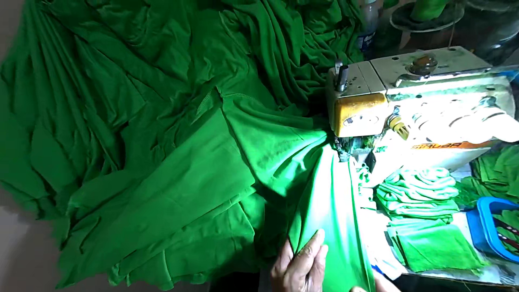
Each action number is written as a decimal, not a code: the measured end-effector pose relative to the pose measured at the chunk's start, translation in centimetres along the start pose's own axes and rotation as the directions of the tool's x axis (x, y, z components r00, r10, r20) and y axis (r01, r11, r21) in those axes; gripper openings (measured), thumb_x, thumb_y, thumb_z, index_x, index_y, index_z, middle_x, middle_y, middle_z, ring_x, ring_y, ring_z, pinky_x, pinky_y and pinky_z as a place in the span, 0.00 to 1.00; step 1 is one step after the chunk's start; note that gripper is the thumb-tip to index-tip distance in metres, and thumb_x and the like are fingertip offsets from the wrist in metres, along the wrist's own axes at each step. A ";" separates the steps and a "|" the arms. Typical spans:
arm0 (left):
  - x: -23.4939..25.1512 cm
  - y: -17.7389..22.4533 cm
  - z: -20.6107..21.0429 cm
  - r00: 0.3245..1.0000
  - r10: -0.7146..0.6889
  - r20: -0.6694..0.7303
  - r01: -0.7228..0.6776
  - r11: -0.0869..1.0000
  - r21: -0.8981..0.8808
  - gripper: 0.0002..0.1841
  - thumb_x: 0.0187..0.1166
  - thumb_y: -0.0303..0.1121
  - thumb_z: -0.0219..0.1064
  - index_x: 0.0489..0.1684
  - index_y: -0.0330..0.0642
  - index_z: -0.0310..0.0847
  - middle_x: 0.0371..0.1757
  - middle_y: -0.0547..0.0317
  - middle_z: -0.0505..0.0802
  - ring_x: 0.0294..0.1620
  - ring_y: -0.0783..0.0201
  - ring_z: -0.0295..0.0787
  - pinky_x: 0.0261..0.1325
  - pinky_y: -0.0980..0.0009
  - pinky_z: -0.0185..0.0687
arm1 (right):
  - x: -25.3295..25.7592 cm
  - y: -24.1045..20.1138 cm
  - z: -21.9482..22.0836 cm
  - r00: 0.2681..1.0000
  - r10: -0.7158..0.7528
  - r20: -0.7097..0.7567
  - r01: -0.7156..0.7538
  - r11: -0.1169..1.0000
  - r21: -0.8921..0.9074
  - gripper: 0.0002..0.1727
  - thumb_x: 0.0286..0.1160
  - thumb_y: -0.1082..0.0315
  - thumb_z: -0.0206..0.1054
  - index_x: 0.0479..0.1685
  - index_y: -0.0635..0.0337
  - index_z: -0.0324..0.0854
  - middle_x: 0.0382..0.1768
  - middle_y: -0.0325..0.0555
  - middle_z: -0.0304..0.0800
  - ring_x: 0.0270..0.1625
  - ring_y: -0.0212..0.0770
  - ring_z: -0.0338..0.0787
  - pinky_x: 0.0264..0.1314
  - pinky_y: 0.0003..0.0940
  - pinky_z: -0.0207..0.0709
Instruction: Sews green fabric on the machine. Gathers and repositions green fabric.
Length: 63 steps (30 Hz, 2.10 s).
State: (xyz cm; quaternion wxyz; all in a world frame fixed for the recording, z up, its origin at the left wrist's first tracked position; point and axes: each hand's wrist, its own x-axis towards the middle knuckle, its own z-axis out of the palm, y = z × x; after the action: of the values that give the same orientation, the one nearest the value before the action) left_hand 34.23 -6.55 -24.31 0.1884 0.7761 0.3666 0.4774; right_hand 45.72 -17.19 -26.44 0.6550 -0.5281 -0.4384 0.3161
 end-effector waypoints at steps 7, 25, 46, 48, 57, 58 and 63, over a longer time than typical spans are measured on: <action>5.6 -1.5 3.2 0.980 0.180 -0.089 -0.154 0.958 0.241 0.10 0.66 0.29 0.73 0.39 0.36 0.97 0.39 0.38 0.94 0.36 0.66 0.89 0.45 0.85 0.79 | 6.1 0.6 0.5 0.988 -0.085 -0.130 0.088 0.996 0.020 0.37 0.74 0.82 0.63 0.84 0.84 0.52 0.73 0.48 0.81 0.44 0.18 0.90 0.45 0.17 0.88; 14.8 -5.1 5.4 0.965 -0.248 0.080 0.241 0.966 0.088 0.17 0.90 0.31 0.57 0.66 0.34 0.86 0.63 0.38 0.90 0.62 0.43 0.88 0.66 0.46 0.80 | 11.0 2.1 1.4 0.941 -0.233 -0.247 0.231 0.972 -0.036 0.06 0.83 0.74 0.59 0.43 0.62 0.83 0.30 0.27 0.93 0.30 0.23 0.92 0.33 0.19 0.90; 9.0 -2.6 1.4 0.950 0.018 0.311 -0.112 0.951 0.288 0.19 0.86 0.37 0.58 0.66 0.40 0.89 0.68 0.46 0.90 0.75 0.48 0.82 0.80 0.47 0.67 | 11.0 2.0 2.6 0.987 0.044 -0.155 -0.009 0.976 0.217 0.09 0.75 0.79 0.61 0.36 0.59 0.86 0.21 0.23 0.88 0.21 0.17 0.83 0.26 0.12 0.78; 11.0 -3.9 1.4 0.888 -0.189 0.419 0.021 0.927 0.375 0.27 0.94 0.44 0.45 0.79 0.34 0.76 0.78 0.42 0.83 0.87 0.47 0.69 0.89 0.43 0.44 | 11.1 2.1 2.5 0.988 0.035 -0.153 -0.003 0.979 0.204 0.10 0.76 0.78 0.61 0.32 0.55 0.84 0.19 0.23 0.87 0.21 0.17 0.83 0.27 0.13 0.78; 7.2 -4.8 2.3 0.983 0.145 -0.115 -0.135 0.987 0.088 0.11 0.76 0.28 0.66 0.46 0.31 0.92 0.50 0.43 0.94 0.57 0.57 0.90 0.65 0.70 0.82 | 11.4 2.6 2.2 0.991 0.027 -0.128 0.006 0.968 0.252 0.06 0.72 0.75 0.67 0.33 0.55 0.87 0.29 0.27 0.90 0.32 0.19 0.87 0.37 0.15 0.82; 6.6 -4.3 2.4 0.978 0.170 -0.121 -0.171 0.985 0.010 0.10 0.75 0.28 0.67 0.41 0.31 0.92 0.45 0.46 0.93 0.53 0.63 0.89 0.61 0.76 0.82 | 11.5 2.4 2.3 0.989 0.041 -0.139 -0.001 0.961 0.278 0.06 0.71 0.76 0.68 0.31 0.54 0.86 0.27 0.26 0.89 0.31 0.19 0.87 0.36 0.15 0.81; 4.7 -3.2 3.5 0.984 0.180 0.012 -0.171 0.953 -0.250 0.23 0.69 0.39 0.78 0.49 0.22 0.88 0.51 0.42 0.94 0.58 0.69 0.89 0.66 0.81 0.79 | 11.8 1.5 2.8 0.984 0.107 -0.142 -0.040 0.911 0.410 0.12 0.72 0.78 0.65 0.26 0.51 0.86 0.23 0.25 0.88 0.27 0.17 0.84 0.34 0.12 0.79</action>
State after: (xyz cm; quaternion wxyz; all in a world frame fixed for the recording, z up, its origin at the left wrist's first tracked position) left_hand 37.35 -0.77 -25.19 0.2469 0.7840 0.2306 0.5208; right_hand 48.22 -5.28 -24.92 0.7709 -0.4210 -0.2888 0.3809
